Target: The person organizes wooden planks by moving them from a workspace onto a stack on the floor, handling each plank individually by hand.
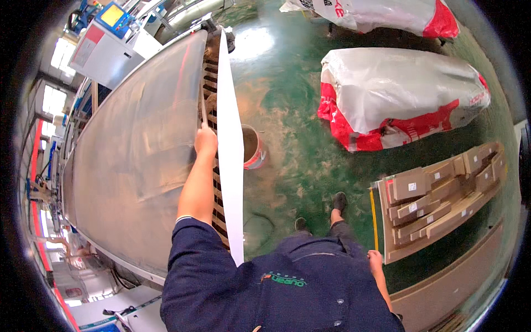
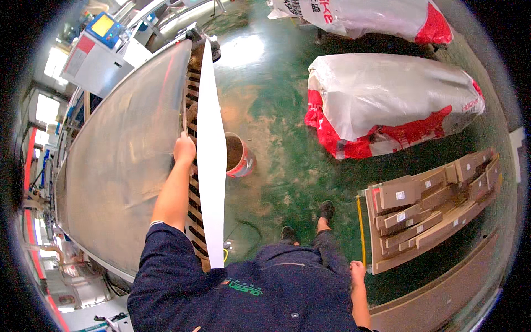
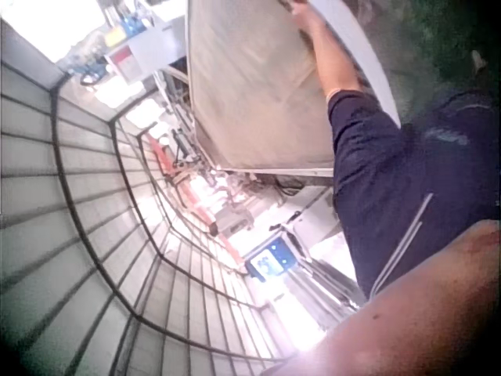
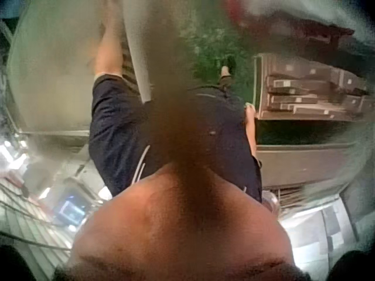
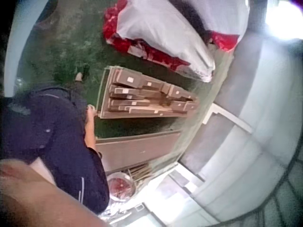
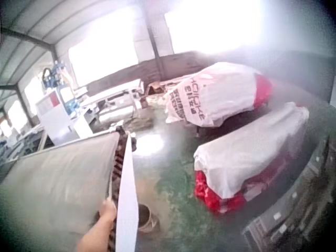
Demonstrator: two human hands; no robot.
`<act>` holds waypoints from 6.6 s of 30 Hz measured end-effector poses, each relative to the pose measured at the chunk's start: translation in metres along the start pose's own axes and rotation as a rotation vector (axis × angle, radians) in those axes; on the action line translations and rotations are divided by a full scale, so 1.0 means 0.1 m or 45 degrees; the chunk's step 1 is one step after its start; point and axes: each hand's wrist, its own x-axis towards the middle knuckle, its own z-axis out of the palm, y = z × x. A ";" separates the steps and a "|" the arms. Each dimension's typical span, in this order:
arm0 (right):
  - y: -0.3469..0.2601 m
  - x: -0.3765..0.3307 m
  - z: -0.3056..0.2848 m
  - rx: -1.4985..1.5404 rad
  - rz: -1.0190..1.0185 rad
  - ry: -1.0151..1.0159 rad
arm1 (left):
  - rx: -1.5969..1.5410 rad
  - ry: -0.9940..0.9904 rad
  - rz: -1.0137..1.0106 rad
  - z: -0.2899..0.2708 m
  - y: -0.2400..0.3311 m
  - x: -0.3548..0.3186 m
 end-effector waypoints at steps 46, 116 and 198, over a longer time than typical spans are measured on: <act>-0.52 -0.41 -0.25 0.099 -0.015 0.085 | -0.206 -0.177 -0.028 0.40 -0.06 0.40; -0.61 0.03 -0.13 -0.123 -0.122 -0.046 | -0.279 0.110 -0.087 0.15 0.16 0.13; -1.11 0.38 0.30 -0.390 -0.150 -0.252 | -0.443 -0.020 -0.137 -0.39 -0.87 -2.67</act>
